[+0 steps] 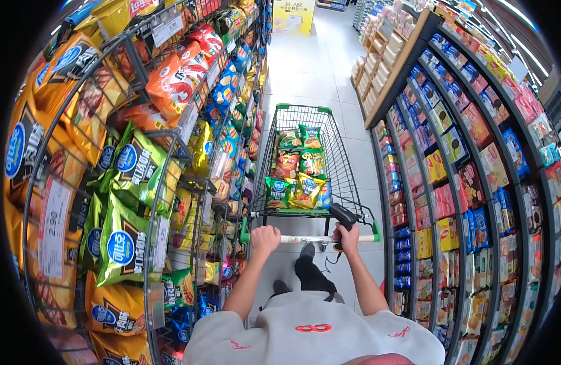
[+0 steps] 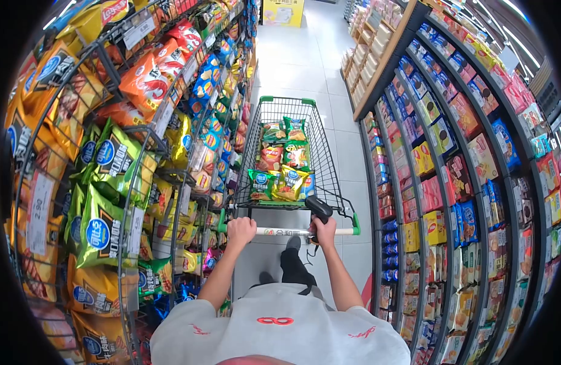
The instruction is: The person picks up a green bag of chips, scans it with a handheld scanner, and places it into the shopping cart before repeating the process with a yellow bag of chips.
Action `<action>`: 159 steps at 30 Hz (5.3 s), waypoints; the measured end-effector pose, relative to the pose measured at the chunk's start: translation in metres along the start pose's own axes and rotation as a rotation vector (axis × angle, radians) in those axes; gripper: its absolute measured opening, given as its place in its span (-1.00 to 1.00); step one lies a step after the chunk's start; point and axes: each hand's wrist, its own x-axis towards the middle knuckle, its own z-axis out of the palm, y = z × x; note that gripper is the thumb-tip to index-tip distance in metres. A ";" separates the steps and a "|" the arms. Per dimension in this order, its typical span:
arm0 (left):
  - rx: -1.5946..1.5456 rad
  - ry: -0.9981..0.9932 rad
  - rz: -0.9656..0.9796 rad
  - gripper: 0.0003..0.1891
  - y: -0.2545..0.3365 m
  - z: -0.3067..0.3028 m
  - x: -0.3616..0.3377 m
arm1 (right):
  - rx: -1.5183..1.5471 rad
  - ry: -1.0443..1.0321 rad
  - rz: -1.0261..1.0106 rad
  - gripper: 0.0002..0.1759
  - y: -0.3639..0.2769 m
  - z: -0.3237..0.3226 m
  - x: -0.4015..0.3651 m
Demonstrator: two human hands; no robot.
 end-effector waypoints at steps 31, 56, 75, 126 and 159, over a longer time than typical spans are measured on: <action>0.091 -0.457 -0.179 -0.58 0.058 -0.013 0.365 | -0.110 -0.057 -0.112 -0.82 -0.053 0.068 0.354; 0.010 -0.181 -0.203 -0.52 0.064 -0.022 0.587 | -0.115 -0.058 -0.099 -0.81 -0.089 0.146 0.568; -0.053 0.117 -0.085 -0.65 0.071 0.001 0.738 | -0.032 0.116 -0.137 -0.81 -0.109 0.188 0.690; -0.083 0.258 0.207 -0.66 0.193 0.022 1.150 | -0.890 0.227 -0.164 -0.65 -0.178 0.131 1.213; -0.266 0.411 0.305 -0.83 0.127 0.015 0.927 | -0.473 0.289 -0.263 -0.73 -0.143 0.120 0.946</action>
